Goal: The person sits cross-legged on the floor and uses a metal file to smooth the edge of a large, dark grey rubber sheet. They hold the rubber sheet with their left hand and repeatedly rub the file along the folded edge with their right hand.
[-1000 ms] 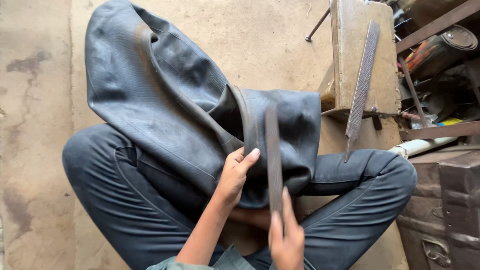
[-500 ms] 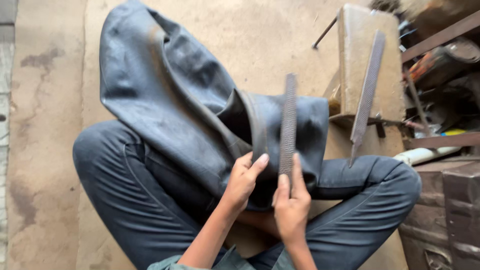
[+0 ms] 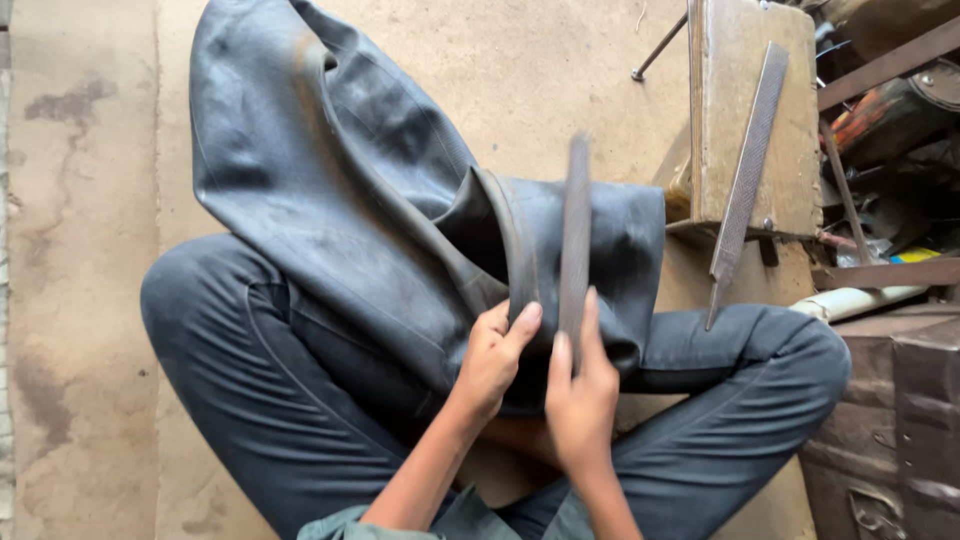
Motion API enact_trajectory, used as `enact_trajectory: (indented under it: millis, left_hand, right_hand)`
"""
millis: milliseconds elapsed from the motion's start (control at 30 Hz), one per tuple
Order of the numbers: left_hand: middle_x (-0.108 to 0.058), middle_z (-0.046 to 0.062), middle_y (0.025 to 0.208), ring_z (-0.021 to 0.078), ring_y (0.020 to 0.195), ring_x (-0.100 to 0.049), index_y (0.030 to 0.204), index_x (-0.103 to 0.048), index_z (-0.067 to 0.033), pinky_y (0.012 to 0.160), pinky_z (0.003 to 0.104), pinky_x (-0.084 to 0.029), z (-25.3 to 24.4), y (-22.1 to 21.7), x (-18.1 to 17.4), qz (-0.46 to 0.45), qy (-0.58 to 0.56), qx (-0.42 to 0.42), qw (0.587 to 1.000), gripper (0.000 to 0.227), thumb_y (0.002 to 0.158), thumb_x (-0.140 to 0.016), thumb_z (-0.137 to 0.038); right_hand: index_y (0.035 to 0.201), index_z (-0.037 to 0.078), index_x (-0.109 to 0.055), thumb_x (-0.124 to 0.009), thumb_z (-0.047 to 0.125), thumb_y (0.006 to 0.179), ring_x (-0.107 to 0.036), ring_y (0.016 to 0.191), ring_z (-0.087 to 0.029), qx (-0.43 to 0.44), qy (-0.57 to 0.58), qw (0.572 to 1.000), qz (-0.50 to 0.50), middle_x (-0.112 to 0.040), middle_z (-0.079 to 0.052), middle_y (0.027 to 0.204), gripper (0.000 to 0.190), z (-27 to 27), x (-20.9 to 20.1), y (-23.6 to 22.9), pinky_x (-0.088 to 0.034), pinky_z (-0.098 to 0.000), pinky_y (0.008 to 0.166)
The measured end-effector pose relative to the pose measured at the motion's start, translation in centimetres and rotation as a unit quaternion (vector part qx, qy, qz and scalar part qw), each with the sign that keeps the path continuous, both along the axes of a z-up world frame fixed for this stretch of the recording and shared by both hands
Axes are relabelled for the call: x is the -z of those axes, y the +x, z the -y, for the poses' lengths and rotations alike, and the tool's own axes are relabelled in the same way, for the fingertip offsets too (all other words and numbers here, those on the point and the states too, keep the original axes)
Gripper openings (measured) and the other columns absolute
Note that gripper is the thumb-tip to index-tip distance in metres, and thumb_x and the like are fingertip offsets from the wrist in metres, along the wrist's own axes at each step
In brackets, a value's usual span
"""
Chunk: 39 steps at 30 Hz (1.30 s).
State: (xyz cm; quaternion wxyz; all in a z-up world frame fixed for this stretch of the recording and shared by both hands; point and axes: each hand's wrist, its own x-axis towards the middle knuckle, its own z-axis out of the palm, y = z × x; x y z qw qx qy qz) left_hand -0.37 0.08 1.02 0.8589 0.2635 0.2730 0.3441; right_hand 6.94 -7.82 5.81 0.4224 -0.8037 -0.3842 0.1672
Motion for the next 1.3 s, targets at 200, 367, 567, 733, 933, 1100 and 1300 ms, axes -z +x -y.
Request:
enact_trajectory:
  millis: [200, 367, 567, 733, 933, 1100, 1300]
  left_hand:
    - [-0.073, 0.002, 0.11, 0.0084, 0.103, -0.063, 0.118, -0.07, -0.0002, 0.095, 0.026, -0.048, -0.9, 0.1, -0.9, -0.01, -0.002, 0.007, 1.0, 0.032, 0.102, -0.058, -0.025]
    - [-0.072, 0.002, 0.104, 0.0095, 0.098, -0.062, 0.114, -0.071, 0.0014, 0.094, 0.028, -0.047, -0.3, 0.4, 0.8, -0.024, -0.015, 0.001, 1.0, 0.035, 0.106, -0.056, -0.029]
    - [-0.071, 0.0, 0.108, 0.0081, 0.103, -0.059, 0.117, -0.07, 0.0003, 0.098, 0.027, -0.044, -0.2, 0.0, 0.4, 0.016, -0.014, -0.005, 1.0, 0.032, 0.106, -0.058, -0.027]
    - [-0.073, 0.002, 0.11, 0.0106, 0.103, -0.062, 0.119, -0.069, -0.0008, 0.096, 0.03, -0.047, -0.4, 0.0, -0.2, 0.036, -0.022, 0.031, 0.999, 0.032, 0.104, -0.058, -0.027]
    - [-0.072, 0.003, 0.11, 0.0095, 0.104, -0.061, 0.119, -0.069, 0.0012, 0.098, 0.027, -0.046, 0.0, 0.2, 0.7, 0.004, -0.02, 0.015, 1.0, 0.035, 0.107, -0.056, -0.029]
    - [-0.073, 0.001, 0.109, 0.0083, 0.101, -0.062, 0.116, -0.07, -0.0004, 0.096, 0.026, -0.047, 0.0, 0.4, 1.7, -0.017, -0.009, 0.011, 1.0, 0.036, 0.105, -0.055, -0.032]
    - [-0.073, 0.001, 0.107, 0.0089, 0.099, -0.061, 0.116, -0.07, 0.0007, 0.093, 0.027, -0.047, 0.0, 0.3, 0.9, -0.012, 0.009, 0.023, 1.0, 0.035, 0.106, -0.056, -0.03]
  right_hand:
    - [0.164, 0.008, -0.04, -0.055, 0.002, 0.104, -0.046, 0.06, -0.022, 0.066, -0.046, 0.979, -0.188, -0.061, -0.022, 0.094, 0.062, 3.3, 0.8, -0.1, -0.043, -0.0336, 0.054]
    - [0.153, 0.001, -0.043, -0.054, 0.004, 0.095, -0.068, 0.119, -0.025, -0.041, -0.004, 0.999, -0.011, -0.064, -0.02, 0.14, 0.058, 8.9, 1.7, -2.5, -0.052, -0.0297, 0.094]
    - [0.153, 0.0, -0.042, -0.054, 0.002, 0.097, -0.063, 0.126, -0.028, -0.035, 0.003, 0.999, -0.009, -0.064, -0.023, 0.139, 0.057, 4.2, 1.0, -1.5, -0.048, -0.0346, 0.101]
    - [0.171, 0.008, -0.04, -0.054, 0.001, 0.107, -0.044, 0.058, -0.011, 0.052, 0.033, 0.968, -0.242, -0.055, -0.014, 0.092, 0.066, 0.8, 1.2, 1.4, -0.04, -0.0278, 0.051]
    - [0.155, 0.007, -0.043, -0.055, 0.003, 0.094, -0.048, 0.051, -0.01, 0.046, -0.061, 0.987, -0.142, -0.074, -0.009, 0.109, 0.063, 6.0, 0.1, -1.3, -0.046, -0.0258, 0.048]
    - [0.153, 0.003, -0.042, -0.057, 0.002, 0.094, -0.074, 0.101, -0.027, -0.027, -0.029, 0.999, 0.038, -0.067, -0.021, 0.132, 0.06, 7.0, 0.3, -2.7, -0.056, -0.032, 0.082]
    - [0.156, 0.004, -0.042, -0.056, 0.005, 0.099, -0.066, 0.092, -0.012, 0.013, 0.002, 0.994, -0.105, -0.068, -0.013, 0.132, 0.059, 1.3, 0.8, 0.7, -0.053, -0.0248, 0.078]
